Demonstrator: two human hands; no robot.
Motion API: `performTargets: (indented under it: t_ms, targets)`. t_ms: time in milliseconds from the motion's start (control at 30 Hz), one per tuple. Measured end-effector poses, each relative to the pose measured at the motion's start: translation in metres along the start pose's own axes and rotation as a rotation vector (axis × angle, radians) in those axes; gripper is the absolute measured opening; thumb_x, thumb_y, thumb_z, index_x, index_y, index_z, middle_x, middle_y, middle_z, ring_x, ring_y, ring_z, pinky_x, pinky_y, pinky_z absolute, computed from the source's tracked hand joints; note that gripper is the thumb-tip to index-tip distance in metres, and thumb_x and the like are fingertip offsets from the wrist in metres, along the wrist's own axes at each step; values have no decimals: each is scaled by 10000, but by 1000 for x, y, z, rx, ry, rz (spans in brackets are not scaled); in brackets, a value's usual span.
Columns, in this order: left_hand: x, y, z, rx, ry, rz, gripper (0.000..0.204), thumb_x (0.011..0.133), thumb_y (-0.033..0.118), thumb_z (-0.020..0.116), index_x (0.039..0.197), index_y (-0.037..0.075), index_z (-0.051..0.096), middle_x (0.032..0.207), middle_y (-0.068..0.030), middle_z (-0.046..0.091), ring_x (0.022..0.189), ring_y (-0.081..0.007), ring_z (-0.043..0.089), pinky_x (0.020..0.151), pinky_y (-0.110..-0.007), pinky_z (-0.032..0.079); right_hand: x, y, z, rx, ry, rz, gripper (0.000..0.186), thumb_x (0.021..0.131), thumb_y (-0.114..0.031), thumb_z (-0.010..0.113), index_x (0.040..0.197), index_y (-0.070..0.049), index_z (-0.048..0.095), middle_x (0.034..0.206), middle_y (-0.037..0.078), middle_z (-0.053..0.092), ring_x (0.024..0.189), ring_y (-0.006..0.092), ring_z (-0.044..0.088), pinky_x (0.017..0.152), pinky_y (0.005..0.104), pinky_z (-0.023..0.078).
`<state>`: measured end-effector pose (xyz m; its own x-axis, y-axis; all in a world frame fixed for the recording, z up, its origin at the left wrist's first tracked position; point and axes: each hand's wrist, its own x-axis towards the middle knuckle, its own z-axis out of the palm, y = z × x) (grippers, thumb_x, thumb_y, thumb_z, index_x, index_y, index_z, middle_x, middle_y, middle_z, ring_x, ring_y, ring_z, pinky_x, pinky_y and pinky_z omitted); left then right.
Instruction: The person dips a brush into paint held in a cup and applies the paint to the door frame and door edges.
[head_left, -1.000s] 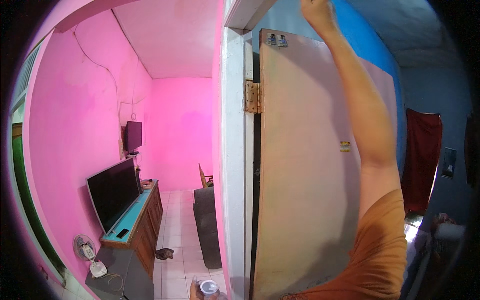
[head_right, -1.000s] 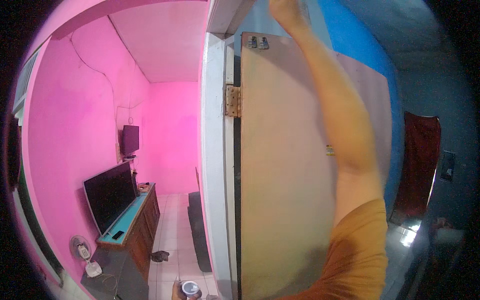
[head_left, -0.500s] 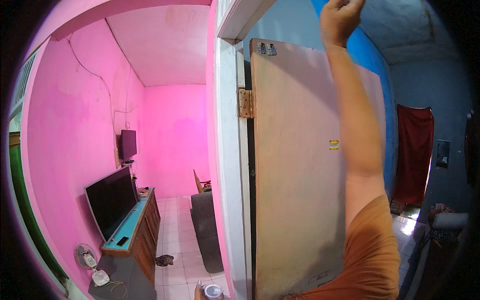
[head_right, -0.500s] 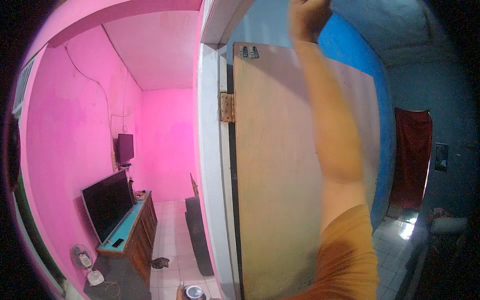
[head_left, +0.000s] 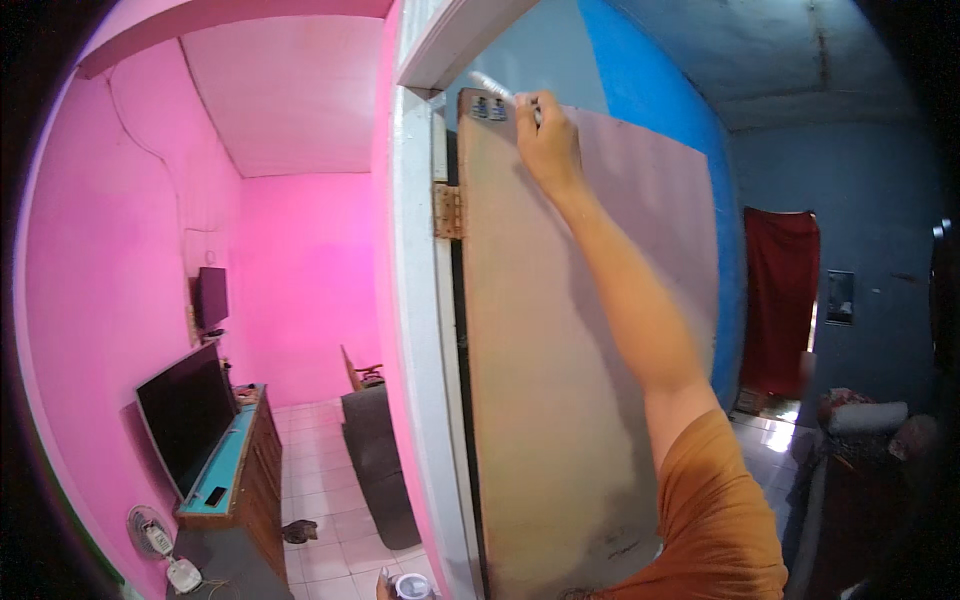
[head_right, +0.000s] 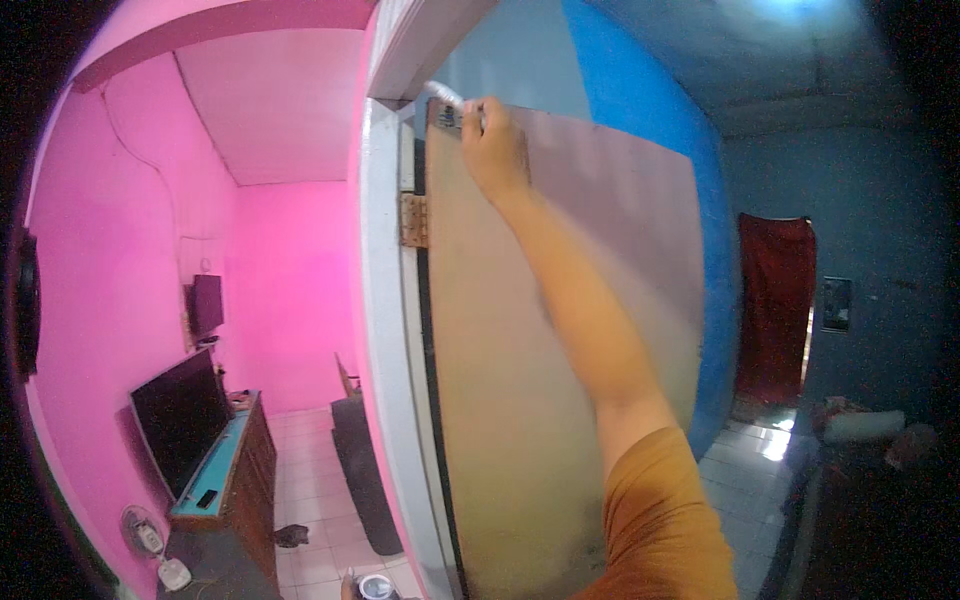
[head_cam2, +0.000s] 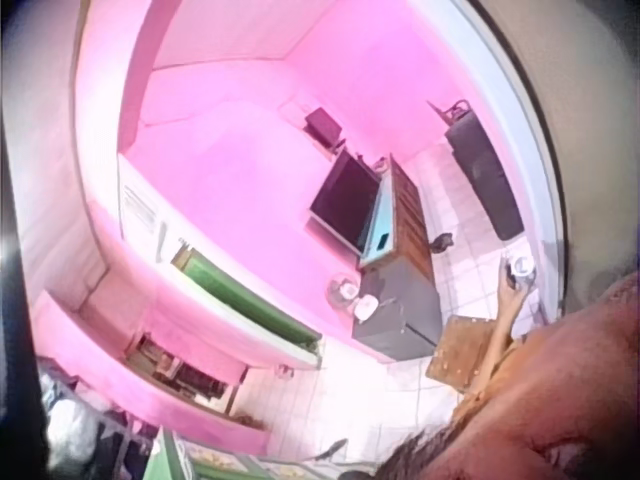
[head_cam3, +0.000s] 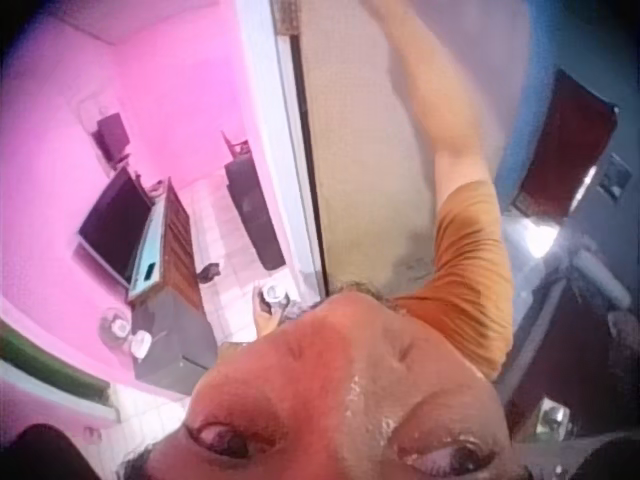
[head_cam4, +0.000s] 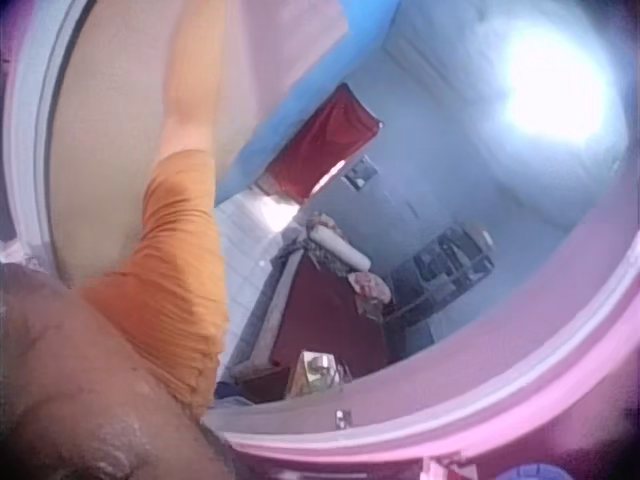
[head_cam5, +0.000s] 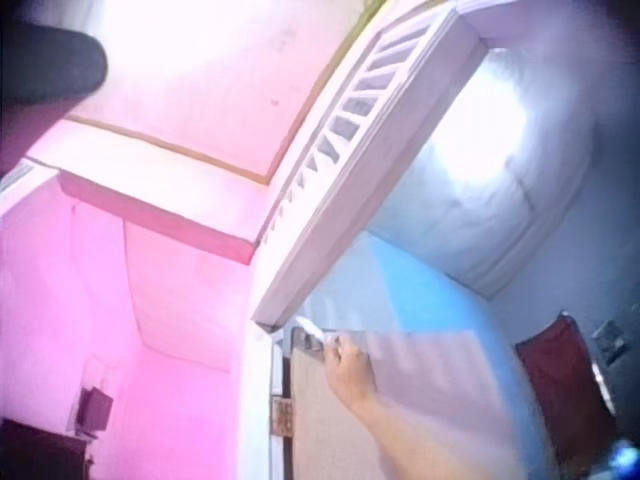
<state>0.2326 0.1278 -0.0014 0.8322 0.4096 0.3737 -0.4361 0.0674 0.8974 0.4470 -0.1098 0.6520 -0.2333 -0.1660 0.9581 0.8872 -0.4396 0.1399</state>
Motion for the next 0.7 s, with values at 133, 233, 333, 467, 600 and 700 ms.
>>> performTargets:
  t_ms: [133,233,333,467,600,700]
  targets:
    - [12,1,7,47,-46,-32,822,881,-31,683,1543,36,201,1348,-130,484,1198,-216,519,1014,-348,460,-60,-11,-43,205,-165,71,222,966,-239,607,1043,-33,635,826,115,656,747,194,630,671,372,496]
    - [11,5,2,55,-76,10,841,855,-28,710,1539,33,224,1354,-120,478,1204,-218,510,1016,-345,453,-114,-61,-84,391,-490,555,231,976,-275,622,1128,-102,635,738,10,596,569,83,560,492,267,455]
    - [23,5,12,46,-193,3,853,837,-28,718,1537,34,235,1355,-111,478,1200,-226,519,1016,-350,454,-179,-66,-110,451,-608,774,254,981,-295,625,1178,-135,613,695,-45,552,512,42,514,420,222,388]
    - [29,-9,28,43,-211,-46,884,827,-36,735,1540,39,216,1343,-140,479,1216,-239,514,1024,-356,451,-249,-92,-156,426,-827,972,284,967,-240,648,1214,-124,570,723,-37,556,556,45,522,468,211,412]
    - [37,-9,52,-79,-357,-67,920,816,-29,765,1539,31,201,1339,-145,479,1222,-240,510,1020,-354,448,-287,-111,-196,353,-972,1052,243,975,-222,631,1180,-98,589,767,-20,590,630,53,558,532,214,441]
    - [42,-15,65,-92,-412,-76,929,814,-1,784,1536,16,199,1317,-141,501,1199,-236,527,1010,-350,453,-293,-123,-214,282,-1078,1058,218,973,-223,630,1138,-81,623,804,-14,622,686,54,580,583,224,453]
